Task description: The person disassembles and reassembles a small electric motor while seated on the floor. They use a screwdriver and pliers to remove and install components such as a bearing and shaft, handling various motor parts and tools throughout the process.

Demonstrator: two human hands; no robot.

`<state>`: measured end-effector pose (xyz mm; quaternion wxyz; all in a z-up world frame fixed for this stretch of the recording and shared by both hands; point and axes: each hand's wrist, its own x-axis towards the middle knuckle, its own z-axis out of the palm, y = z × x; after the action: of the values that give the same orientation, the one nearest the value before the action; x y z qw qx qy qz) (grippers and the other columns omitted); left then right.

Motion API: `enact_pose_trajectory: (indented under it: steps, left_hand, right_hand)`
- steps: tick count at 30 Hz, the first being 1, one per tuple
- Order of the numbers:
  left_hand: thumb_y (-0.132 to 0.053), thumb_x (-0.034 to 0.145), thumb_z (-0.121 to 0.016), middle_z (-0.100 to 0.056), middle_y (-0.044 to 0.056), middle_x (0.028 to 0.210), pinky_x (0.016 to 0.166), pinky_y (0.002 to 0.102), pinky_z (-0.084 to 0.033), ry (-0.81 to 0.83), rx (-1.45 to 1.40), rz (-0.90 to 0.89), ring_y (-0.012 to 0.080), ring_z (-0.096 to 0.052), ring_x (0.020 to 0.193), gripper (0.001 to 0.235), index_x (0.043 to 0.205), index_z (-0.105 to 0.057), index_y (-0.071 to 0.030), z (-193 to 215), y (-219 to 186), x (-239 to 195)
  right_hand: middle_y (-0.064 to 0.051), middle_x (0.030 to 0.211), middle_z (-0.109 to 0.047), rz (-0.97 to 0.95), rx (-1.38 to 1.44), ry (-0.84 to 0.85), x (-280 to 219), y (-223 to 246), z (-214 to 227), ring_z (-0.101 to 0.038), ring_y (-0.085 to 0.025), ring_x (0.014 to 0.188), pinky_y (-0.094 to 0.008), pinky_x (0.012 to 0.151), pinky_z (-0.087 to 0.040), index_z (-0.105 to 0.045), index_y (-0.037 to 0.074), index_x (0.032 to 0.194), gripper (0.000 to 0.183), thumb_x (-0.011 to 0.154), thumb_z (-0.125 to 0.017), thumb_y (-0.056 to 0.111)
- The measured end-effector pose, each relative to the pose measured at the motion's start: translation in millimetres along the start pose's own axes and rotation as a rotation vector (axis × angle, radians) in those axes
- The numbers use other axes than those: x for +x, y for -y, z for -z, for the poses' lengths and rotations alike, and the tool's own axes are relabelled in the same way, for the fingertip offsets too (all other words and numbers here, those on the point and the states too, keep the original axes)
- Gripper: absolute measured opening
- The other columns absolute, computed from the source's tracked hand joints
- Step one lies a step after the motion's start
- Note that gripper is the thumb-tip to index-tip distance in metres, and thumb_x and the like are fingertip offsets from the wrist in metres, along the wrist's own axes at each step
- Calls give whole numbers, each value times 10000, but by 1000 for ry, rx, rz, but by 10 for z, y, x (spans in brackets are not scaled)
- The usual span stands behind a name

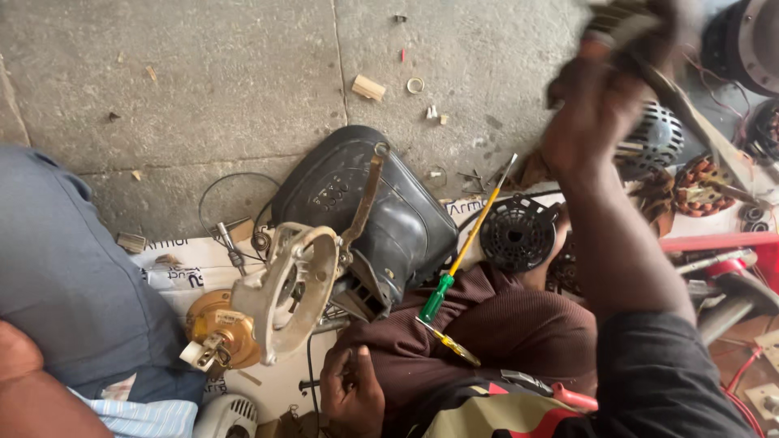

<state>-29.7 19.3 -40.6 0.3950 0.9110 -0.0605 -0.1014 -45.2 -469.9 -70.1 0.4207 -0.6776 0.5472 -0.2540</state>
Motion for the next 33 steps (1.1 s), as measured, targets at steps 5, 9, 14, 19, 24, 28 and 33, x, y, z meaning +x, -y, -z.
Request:
enact_pose_trajectory:
  steps: [5,9,14,19,24,28,33]
  left_hand:
    - [-114,809,-847,-717,104,784,471,230,-492,4,130,92,98,-628,548,209,919,-726,17,1,-231,63]
    - [-130,871,-811,-709,120,836,550,246,-505,-56,-111,-106,134,-644,668,187,959,-716,5,10,-174,98]
    - [-147,893,-803,-719,163,939,615,277,-559,34,1,96,183,-683,737,230,1024,-693,6,-210,298,38]
    - [-139,893,-793,-729,160,931,620,276,-565,222,-32,-11,189,-690,726,222,1026,-693,8,-603,258,103]
    - [-132,894,-784,-739,157,922,624,274,-570,252,-1,-7,195,-696,715,214,1027,-694,9,-434,350,96]
    - [-126,894,-776,-748,155,915,628,273,-574,212,-23,10,199,-702,706,208,1028,-694,11,-261,521,7]
    - [-102,889,-773,-736,151,957,646,248,-559,-27,-165,-85,187,-691,723,239,1051,-654,29,-104,293,-58]
  right_hand:
    - [-215,1277,-628,-97,-276,81,-456,-741,-826,-638,-309,1145,-421,961,-535,-379,3,1498,519,1094,-425,325]
    - [-261,1269,-626,-306,-294,273,-681,-1389,-1027,-618,-374,1153,-491,971,-489,-327,16,1492,636,1051,-530,427]
    - [-206,1264,-650,-435,-150,124,-671,-1403,-996,-654,-336,1123,-482,943,-510,-319,66,1472,663,970,-604,392]
    - [-353,1380,-534,-259,-224,196,32,-365,-639,-511,-493,1302,-528,1077,-411,-301,-11,1500,780,1015,-447,583]
    - [-167,1225,-578,359,143,-195,-69,188,-374,-569,-225,1058,-392,983,-483,-288,47,1513,431,1157,-471,207]
    - [-308,1271,-504,321,-235,-108,-486,-317,-742,-542,-382,1166,-483,997,-454,-299,-27,1463,623,1026,-683,195]
    - [-234,1051,-681,-433,-282,344,-193,-806,-728,-693,-345,932,-512,822,-572,-358,-15,1301,499,1098,-520,411]
